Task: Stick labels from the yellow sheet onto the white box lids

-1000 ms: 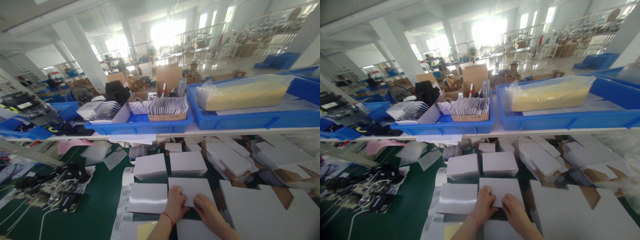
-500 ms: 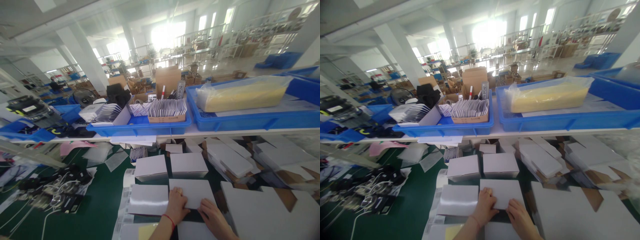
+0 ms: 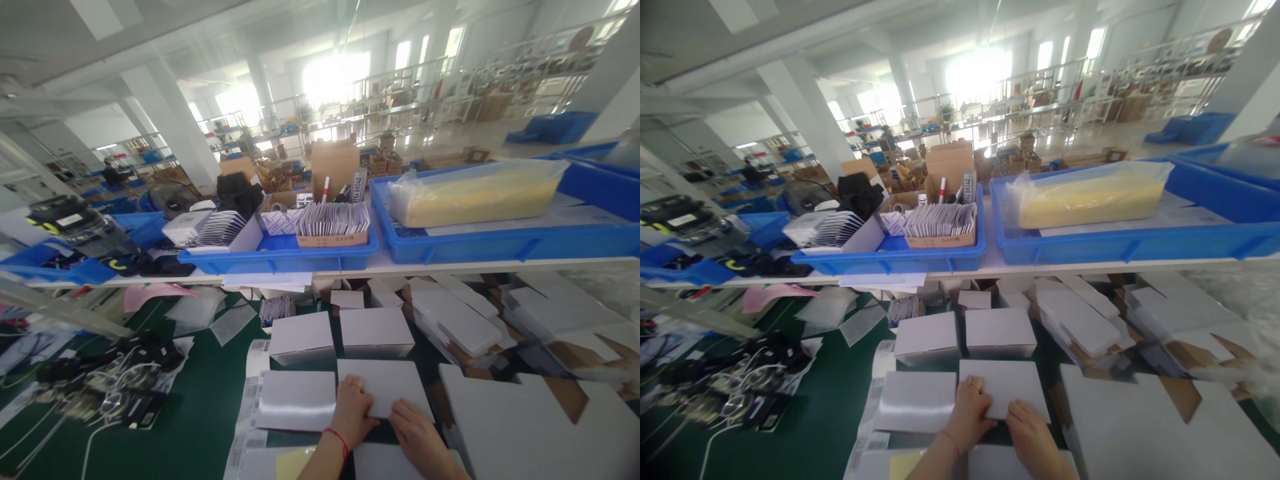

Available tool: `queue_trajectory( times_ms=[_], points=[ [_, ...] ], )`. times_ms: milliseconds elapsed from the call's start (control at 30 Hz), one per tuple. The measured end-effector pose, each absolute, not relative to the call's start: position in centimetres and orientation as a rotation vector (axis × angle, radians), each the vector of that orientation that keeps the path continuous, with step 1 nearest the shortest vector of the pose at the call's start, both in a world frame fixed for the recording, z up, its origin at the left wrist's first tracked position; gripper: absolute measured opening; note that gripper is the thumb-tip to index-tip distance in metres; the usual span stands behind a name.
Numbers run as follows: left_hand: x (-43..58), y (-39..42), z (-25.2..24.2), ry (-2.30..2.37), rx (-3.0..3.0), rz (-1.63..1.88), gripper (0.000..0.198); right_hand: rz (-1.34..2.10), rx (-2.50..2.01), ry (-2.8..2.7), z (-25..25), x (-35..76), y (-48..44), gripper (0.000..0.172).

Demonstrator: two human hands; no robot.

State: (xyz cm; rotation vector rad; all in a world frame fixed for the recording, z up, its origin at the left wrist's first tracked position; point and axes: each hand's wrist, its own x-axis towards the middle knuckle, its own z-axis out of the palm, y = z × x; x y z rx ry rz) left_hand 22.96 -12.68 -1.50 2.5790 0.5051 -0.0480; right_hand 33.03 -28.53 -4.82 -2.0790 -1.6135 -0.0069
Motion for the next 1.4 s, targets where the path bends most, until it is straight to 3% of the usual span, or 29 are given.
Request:
queue_trajectory(
  times_ms=[300,400,500,733,1067,1133,1267,1400],
  points=[
    [21.3,-12.5,-0.3,0.435,2.489,0.022,0.025,-0.063,-2.097,-1.467,-5.7,33.7,-30.5,0.029],
    [17.4,-11.8,1.1,0.538,2.330,0.235,0.017,-0.119,-2.053,-1.281,-6.3,34.4,-33.2,0.019],
    [11.3,-10.2,1.7,0.775,2.152,0.490,0.005,0.035,-2.008,-1.140,-6.0,32.9,-33.8,0.019],
    [-1.1,-8.5,-0.8,1.262,1.956,0.565,0.037,0.544,-1.776,-1.297,-4.3,23.5,-27.6,0.025],
    [-0.1,-12.0,-3.9,1.252,1.698,0.531,0.051,0.831,-1.871,-1.018,-5.4,17.8,-20.8,0.033],
    [0.0,-11.7,-4.1,1.222,1.597,0.521,0.050,0.794,-1.863,-1.043,-5.8,17.6,-20.6,0.032],
    [-0.4,-10.8,-4.2,1.157,1.574,0.452,0.028,0.713,-1.804,-1.147,-5.1,17.1,-20.8,0.028],
    [-0.9,-9.9,-4.4,1.202,1.612,0.452,0.040,0.652,-1.827,-1.274,-3.4,16.8,-20.8,0.018]
  ],
)
